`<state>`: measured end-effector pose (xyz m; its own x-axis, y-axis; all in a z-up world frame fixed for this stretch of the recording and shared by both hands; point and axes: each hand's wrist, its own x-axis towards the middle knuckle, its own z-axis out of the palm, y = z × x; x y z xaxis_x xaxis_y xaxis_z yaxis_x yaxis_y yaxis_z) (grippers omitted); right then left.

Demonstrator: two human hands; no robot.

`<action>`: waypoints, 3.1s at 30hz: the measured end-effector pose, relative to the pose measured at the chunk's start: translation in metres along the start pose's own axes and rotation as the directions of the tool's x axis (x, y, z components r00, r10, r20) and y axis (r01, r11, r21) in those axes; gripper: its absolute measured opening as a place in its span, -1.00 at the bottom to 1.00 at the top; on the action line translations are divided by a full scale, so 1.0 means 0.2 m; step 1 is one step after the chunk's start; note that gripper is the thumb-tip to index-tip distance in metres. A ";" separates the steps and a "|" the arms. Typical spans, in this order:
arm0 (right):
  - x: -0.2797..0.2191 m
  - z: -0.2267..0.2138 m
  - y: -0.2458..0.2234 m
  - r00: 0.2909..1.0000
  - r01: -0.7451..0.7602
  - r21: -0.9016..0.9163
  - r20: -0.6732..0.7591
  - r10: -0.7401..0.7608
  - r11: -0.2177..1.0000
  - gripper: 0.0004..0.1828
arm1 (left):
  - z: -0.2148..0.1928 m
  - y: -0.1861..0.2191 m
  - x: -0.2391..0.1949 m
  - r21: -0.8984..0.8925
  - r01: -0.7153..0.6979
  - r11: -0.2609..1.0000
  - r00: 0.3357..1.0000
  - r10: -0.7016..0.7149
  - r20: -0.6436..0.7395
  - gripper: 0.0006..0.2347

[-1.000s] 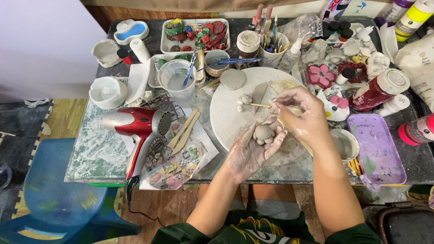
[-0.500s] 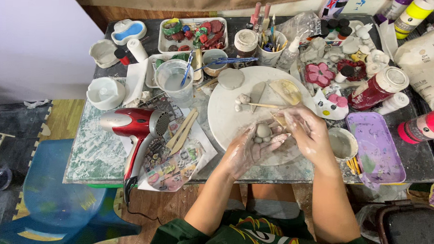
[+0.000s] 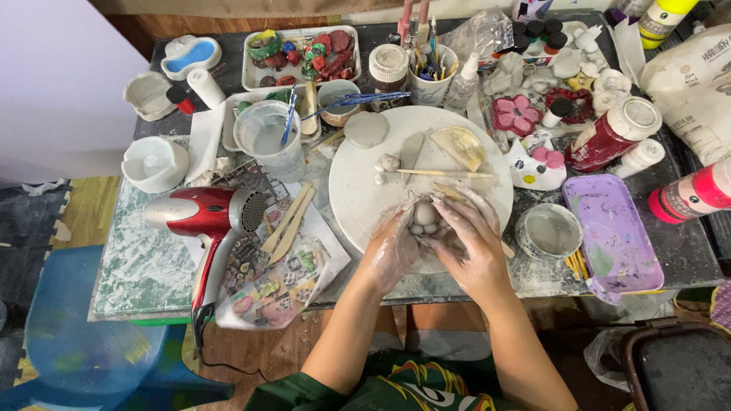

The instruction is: The person shapes a lump of clay on a rotating pottery wheel using hands and wooden tools. They smooth and refine the clay's surface, occasionally dip a tool in water, and adjust the clay's form throughout the process.

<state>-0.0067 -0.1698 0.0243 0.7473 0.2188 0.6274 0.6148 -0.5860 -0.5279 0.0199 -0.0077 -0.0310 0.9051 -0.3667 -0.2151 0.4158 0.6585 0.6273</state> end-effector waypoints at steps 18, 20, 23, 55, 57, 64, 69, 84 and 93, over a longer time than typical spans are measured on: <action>-0.01 -0.01 0.13 0.983 0.154 -0.023 0.109 -0.151 0.988 -0.39 | 0.04 0.13 -0.07 0.680 -0.339 0.650 0.939 0.283 0.198 -0.72; -0.01 -0.01 0.13 0.983 0.140 -0.022 0.127 -0.136 0.990 -0.39 | 0.06 0.16 -0.09 0.765 -0.385 0.517 0.913 0.335 0.233 -0.72; -0.01 -0.01 0.12 0.976 0.161 -0.063 0.161 -0.150 0.985 -0.41 | 0.07 0.20 -0.10 0.867 -0.359 0.347 0.898 0.383 0.219 -0.71; -0.14 -0.36 0.08 0.901 -0.417 -0.026 0.118 0.417 0.908 -0.62 | -0.06 0.29 -0.21 0.971 -0.216 -0.104 0.676 0.701 0.226 -0.77; -0.16 -0.35 0.11 0.890 -0.449 0.056 0.116 0.441 0.892 -0.74 | -0.08 0.29 -0.18 0.958 -0.270 -0.096 0.654 0.712 0.255 -0.78; -0.07 -0.40 0.19 0.938 -0.292 0.334 -0.083 0.336 0.896 -0.81 | -0.10 0.29 -0.15 0.997 -0.075 -0.024 0.695 0.715 0.070 -0.82; 0.14 -0.21 0.24 0.945 -0.179 0.362 -0.196 0.262 0.915 -0.81 | -0.06 0.30 -0.12 0.956 -0.293 -0.029 0.620 0.755 0.213 -0.85; 0.14 -0.47 0.41 0.980 -0.173 -0.063 -0.114 0.165 0.983 -0.85 | 0.11 0.37 -0.05 0.968 -0.174 -0.182 0.686 0.683 0.252 -0.81; 0.48 -0.30 1.37 0.947 0.044 -0.850 0.203 0.249 0.525 -0.63 | 0.41 0.34 0.06 0.901 -0.341 -0.267 0.691 0.579 0.433 -0.70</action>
<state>0.2177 -0.3562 -0.0261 0.9121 0.2194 0.3462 0.1414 -0.9612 0.2368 0.0519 -0.0202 0.0700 0.8278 -0.1561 0.5388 -0.4993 -0.6430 0.5808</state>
